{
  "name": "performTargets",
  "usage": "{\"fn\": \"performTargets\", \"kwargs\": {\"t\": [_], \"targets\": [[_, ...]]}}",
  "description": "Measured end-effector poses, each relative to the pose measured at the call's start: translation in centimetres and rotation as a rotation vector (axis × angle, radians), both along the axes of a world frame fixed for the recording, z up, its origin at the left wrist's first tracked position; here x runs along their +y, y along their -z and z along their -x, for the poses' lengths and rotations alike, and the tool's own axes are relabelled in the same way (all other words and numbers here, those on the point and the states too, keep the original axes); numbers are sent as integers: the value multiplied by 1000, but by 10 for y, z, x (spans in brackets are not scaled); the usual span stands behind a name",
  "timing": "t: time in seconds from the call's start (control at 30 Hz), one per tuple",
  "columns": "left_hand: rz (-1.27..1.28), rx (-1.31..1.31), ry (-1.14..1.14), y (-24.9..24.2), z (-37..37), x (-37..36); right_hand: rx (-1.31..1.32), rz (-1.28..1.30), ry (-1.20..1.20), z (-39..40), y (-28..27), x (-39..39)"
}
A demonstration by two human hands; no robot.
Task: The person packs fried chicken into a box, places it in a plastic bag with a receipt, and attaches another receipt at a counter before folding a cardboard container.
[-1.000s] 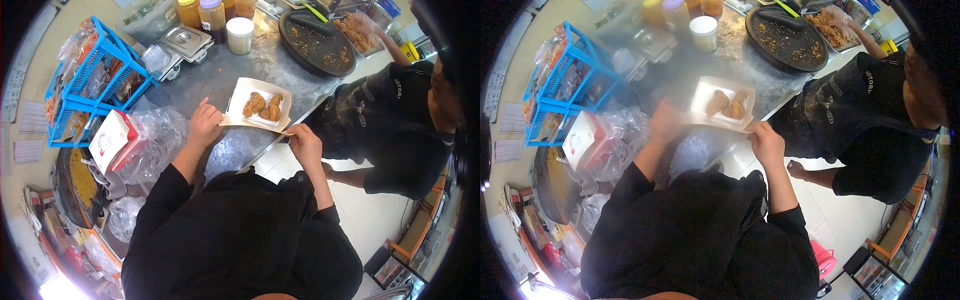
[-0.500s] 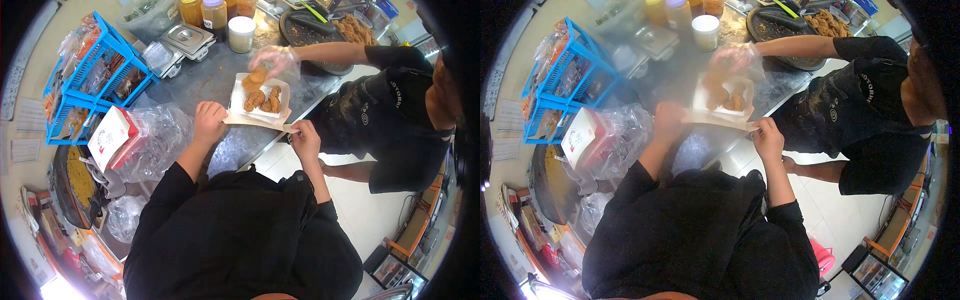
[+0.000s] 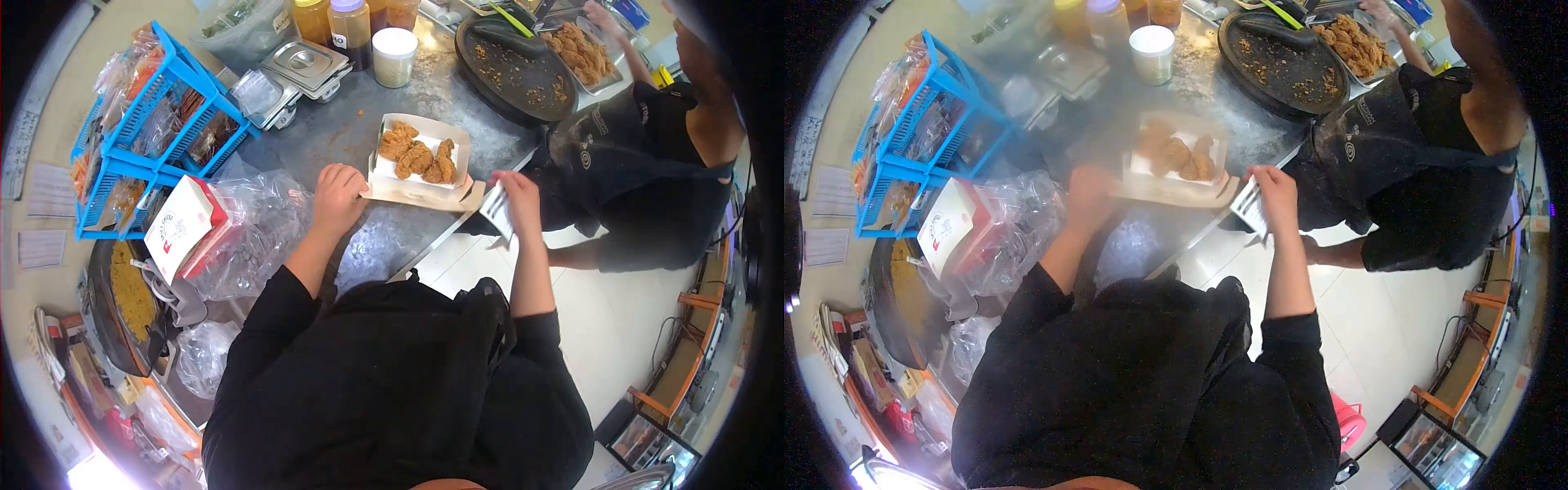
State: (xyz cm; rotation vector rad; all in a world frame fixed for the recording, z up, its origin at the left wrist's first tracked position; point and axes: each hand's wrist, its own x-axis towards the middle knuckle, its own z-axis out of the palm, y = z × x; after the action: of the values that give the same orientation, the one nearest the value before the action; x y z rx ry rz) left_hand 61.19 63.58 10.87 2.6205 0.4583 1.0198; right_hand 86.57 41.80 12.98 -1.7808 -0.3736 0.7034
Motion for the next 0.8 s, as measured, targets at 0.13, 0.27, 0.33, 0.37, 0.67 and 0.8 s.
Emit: {"fn": "performTargets", "kwargs": {"t": [0.13, 0.27, 0.33, 0.37, 0.67, 0.8], "targets": [[4, 61, 12, -5, -6, 4, -6, 446, -500, -47, 10, 29], [-24, 80, 29, -8, -12, 11, -66, 591, -846, -61, 18, 53], [-21, 83, 55, -11, -12, 16, -77, 574, -884, -61, 21, 58], [-17, 59, 80, -15, -12, 18, -20, 559, -844, -62, 25, 59], [66, 221, 141, -27, -28, 34, -166, 578, -919, -46, 26, 65], [600, 324, 324, -33, -25, 55, -145, 526, -922, -52, 36, 64]]}}
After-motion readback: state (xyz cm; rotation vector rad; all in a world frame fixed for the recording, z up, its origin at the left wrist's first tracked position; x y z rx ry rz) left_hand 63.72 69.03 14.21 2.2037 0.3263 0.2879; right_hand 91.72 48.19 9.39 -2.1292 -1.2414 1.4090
